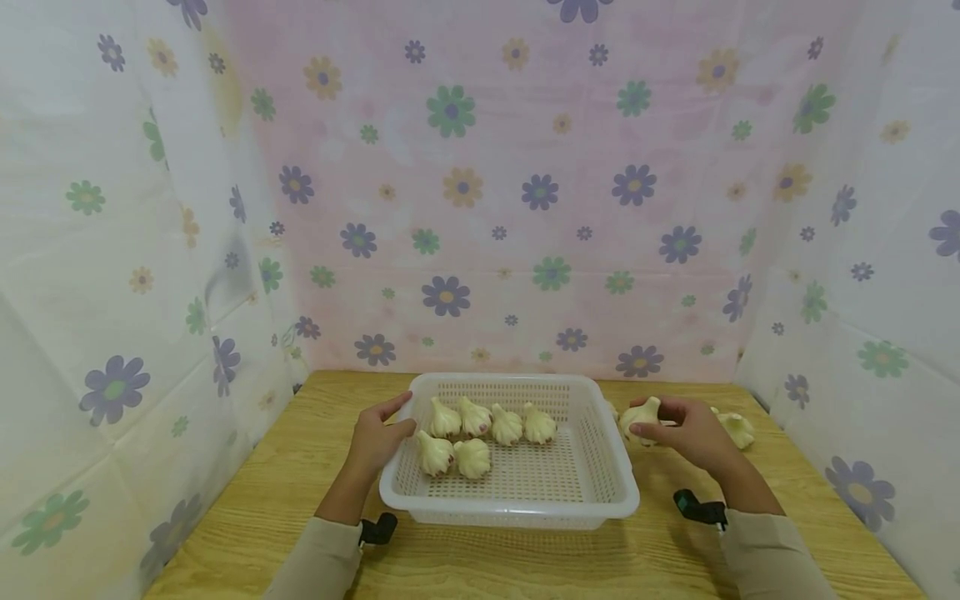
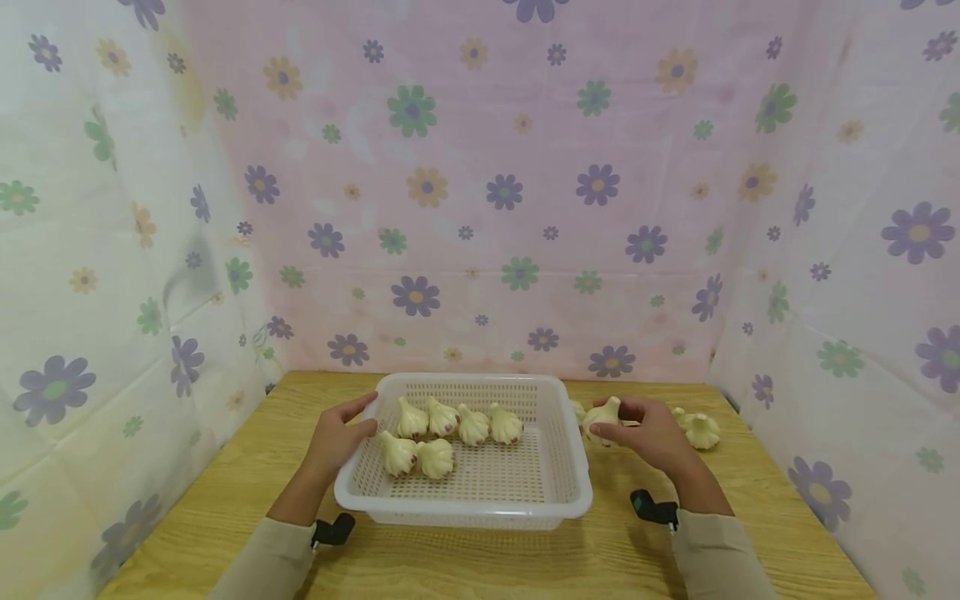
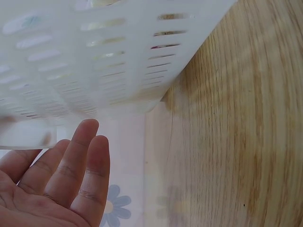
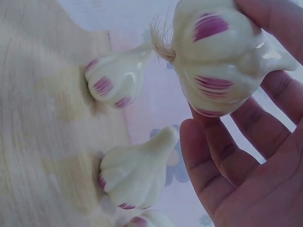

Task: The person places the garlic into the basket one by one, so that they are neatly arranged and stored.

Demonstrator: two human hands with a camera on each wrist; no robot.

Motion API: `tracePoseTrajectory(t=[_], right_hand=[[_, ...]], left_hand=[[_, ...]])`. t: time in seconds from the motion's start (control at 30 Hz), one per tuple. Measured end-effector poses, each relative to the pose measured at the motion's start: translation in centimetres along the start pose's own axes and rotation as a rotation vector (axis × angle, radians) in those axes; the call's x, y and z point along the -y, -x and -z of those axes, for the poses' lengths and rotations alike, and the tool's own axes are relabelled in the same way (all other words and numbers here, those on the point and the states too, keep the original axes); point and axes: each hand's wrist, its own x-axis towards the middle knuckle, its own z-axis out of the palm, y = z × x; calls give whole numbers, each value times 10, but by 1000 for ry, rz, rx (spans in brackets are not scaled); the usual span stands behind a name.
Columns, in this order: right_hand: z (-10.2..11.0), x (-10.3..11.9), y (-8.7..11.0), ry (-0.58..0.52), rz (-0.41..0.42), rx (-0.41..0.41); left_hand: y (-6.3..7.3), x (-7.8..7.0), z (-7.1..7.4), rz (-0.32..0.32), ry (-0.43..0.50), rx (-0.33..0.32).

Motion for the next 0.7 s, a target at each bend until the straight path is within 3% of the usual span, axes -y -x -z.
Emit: tracePoseTrajectory(t=[0.33, 0.7], right_hand=[[1, 17, 3, 54, 15, -38], [0, 40, 6, 32, 72, -31]], left_hand=[[1, -3, 0, 8, -12, -4], [1, -3, 1, 9, -8, -3]])
